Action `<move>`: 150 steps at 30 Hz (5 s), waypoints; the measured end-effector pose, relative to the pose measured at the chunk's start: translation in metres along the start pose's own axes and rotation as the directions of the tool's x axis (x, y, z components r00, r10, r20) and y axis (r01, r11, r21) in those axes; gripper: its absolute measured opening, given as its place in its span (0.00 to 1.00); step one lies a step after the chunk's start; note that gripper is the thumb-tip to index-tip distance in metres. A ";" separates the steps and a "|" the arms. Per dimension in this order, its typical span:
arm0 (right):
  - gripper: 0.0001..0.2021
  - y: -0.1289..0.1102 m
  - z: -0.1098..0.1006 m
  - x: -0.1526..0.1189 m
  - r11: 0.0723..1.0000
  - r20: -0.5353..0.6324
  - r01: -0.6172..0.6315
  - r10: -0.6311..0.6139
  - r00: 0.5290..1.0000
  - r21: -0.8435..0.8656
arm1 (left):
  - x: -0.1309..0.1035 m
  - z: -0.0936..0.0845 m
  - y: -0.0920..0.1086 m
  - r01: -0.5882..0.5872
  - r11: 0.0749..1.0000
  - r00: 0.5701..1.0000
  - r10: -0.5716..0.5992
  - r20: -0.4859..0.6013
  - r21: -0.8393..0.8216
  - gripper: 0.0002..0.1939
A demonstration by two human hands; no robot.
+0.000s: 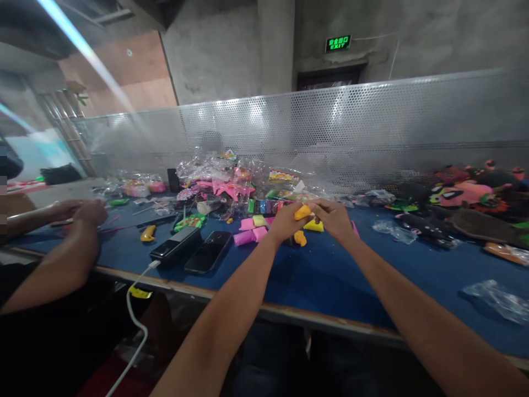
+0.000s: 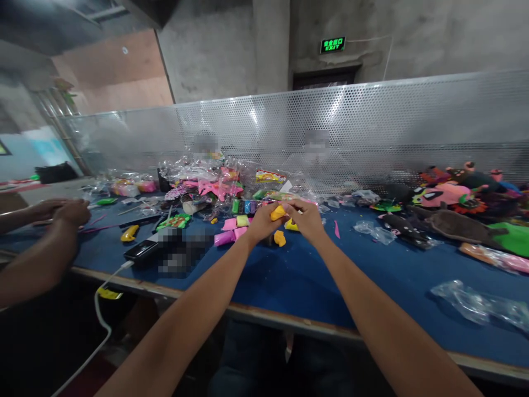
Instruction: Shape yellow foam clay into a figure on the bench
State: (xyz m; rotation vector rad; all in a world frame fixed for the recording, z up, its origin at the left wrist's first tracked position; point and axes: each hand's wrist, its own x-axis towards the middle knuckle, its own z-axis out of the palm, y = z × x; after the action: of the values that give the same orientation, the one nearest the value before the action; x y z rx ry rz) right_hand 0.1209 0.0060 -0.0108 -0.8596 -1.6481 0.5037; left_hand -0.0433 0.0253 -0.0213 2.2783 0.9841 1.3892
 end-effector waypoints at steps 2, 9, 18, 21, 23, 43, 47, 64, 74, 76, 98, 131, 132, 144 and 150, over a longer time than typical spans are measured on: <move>0.23 0.002 0.001 0.002 0.997 0.084 -0.036 0.030 0.996 0.067 | 0.001 -0.001 -0.002 0.011 0.995 0.999 -0.015 0.038 0.103 0.09; 0.20 -0.004 0.006 -0.004 0.968 0.017 0.204 -0.204 0.979 -0.143 | 0.000 -0.005 -0.009 0.008 0.975 0.997 -0.026 0.078 0.221 0.15; 0.17 0.004 0.011 -0.003 0.987 0.064 0.147 -0.142 0.988 -0.065 | 0.002 -0.010 -0.005 0.003 0.964 0.998 -0.021 0.067 0.264 0.14; 0.15 0.001 0.013 -0.003 0.981 0.063 0.176 -0.172 0.983 -0.085 | 0.002 -0.011 -0.003 -0.022 0.967 0.998 0.006 0.065 0.252 0.15; 0.15 -0.001 0.012 -0.004 0.975 0.068 0.204 -0.199 0.978 -0.087 | 0.002 -0.011 -0.001 -0.025 0.968 0.998 0.008 0.066 0.248 0.15; 0.15 -0.009 -0.011 -0.002 0.594 0.337 0.544 -0.431 0.837 -0.592 | 0.004 -0.015 0.009 0.023 0.880 0.986 -0.098 0.133 0.475 0.13; 0.15 -0.009 -0.010 -0.001 0.542 0.327 0.565 -0.476 0.816 -0.622 | 0.004 -0.014 0.008 0.076 0.892 0.987 -0.129 0.091 0.445 0.15; 0.14 0.007 0.012 0.000 0.859 0.131 0.439 -0.419 0.898 -0.263 | 0.004 -0.011 0.002 0.070 0.935 0.991 -0.105 0.085 0.347 0.15; 0.15 0.003 0.015 -0.002 0.974 0.050 0.218 -0.215 0.975 -0.066 | 0.001 -0.005 -0.005 -0.026 0.991 0.999 0.023 0.027 0.128 0.13; 0.14 0.003 0.015 -0.004 0.958 0.069 0.275 -0.270 0.960 -0.083 | 0.001 -0.005 -0.006 -0.036 0.991 0.999 0.034 0.019 0.131 0.11; 0.17 0.000 0.016 -0.007 0.913 0.067 0.375 -0.369 0.927 -0.162 | 0.000 -0.002 -0.008 -0.020 0.994 0.999 0.024 -0.036 0.111 0.09; 0.13 -0.005 0.008 0.000 0.954 -0.067 0.262 -0.273 0.960 -0.144 | 0.004 0.001 0.001 -0.187 0.957 0.979 0.200 -0.033 0.221 0.14; 0.14 -0.004 0.007 0.000 0.952 -0.067 0.266 -0.278 0.958 -0.149 | 0.005 0.001 0.000 -0.212 0.952 0.974 0.225 -0.036 0.221 0.15; 0.16 0.010 -0.001 0.010 0.993 -0.358 0.118 -0.117 0.927 -0.019 | 0.005 -0.004 0.013 -0.055 0.998 0.947 0.059 -0.315 0.023 0.19; 0.14 0.006 0.002 0.004 0.974 -0.288 0.222 -0.228 0.930 -0.052 | 0.010 0.011 0.018 0.376 0.491 0.861 -0.498 0.101 -0.786 0.21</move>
State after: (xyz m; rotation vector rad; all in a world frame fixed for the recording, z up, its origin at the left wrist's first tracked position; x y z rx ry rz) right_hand 0.1201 0.0134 -0.0133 -0.7087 -1.4550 0.1899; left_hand -0.0236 0.0204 -0.0104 1.1641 0.6934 1.3666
